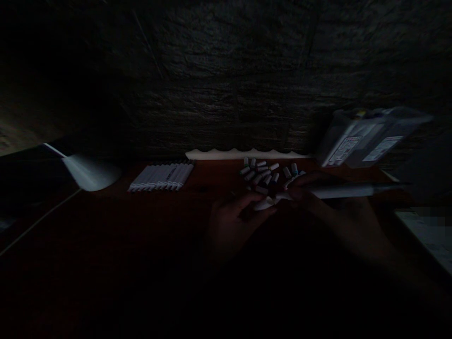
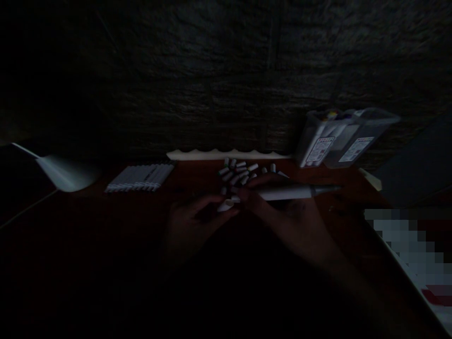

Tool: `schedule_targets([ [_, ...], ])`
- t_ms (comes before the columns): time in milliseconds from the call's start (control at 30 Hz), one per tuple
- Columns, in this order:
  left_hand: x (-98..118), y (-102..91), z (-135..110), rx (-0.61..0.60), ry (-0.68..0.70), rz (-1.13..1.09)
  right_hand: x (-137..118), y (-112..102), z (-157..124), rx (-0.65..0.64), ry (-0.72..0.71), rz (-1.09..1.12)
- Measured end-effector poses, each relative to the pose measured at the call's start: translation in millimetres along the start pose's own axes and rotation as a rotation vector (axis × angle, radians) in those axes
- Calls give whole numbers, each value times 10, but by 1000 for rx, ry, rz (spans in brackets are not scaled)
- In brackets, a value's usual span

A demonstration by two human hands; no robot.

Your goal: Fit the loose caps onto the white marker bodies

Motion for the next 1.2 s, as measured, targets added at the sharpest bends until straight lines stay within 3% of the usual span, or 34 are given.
schedule_targets([
  [267, 0, 10, 11, -3, 3, -3, 29, -25, -23, 28, -38, -17],
  [533, 44, 8, -13, -22, 10, -24, 30, 91, -114, 41, -231, -242],
  [667, 54, 9, -11, -18, -26, -81, 64, -100, -42, 182, -193, -342],
  [800, 23, 20, -4, -7, -86, -108, 76, -283, 30, 333, -141, -277],
  [1100, 8, 11, -8, 30, -104, -145, 107, -128, 9, 110, 39, -48],
  [1200, 10, 28, -12, 15, -110, -176, 91, -100, -28, 88, 22, -40],
])
Point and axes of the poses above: each hand's wrist, its own z-axis towards the middle knuckle, its own y-axis out of the palm, x = y × z, the point moved 6 cm from there along z, towards the middle knuckle, and after that the axes turned 13 degrees about y, right-handed, at the moved point
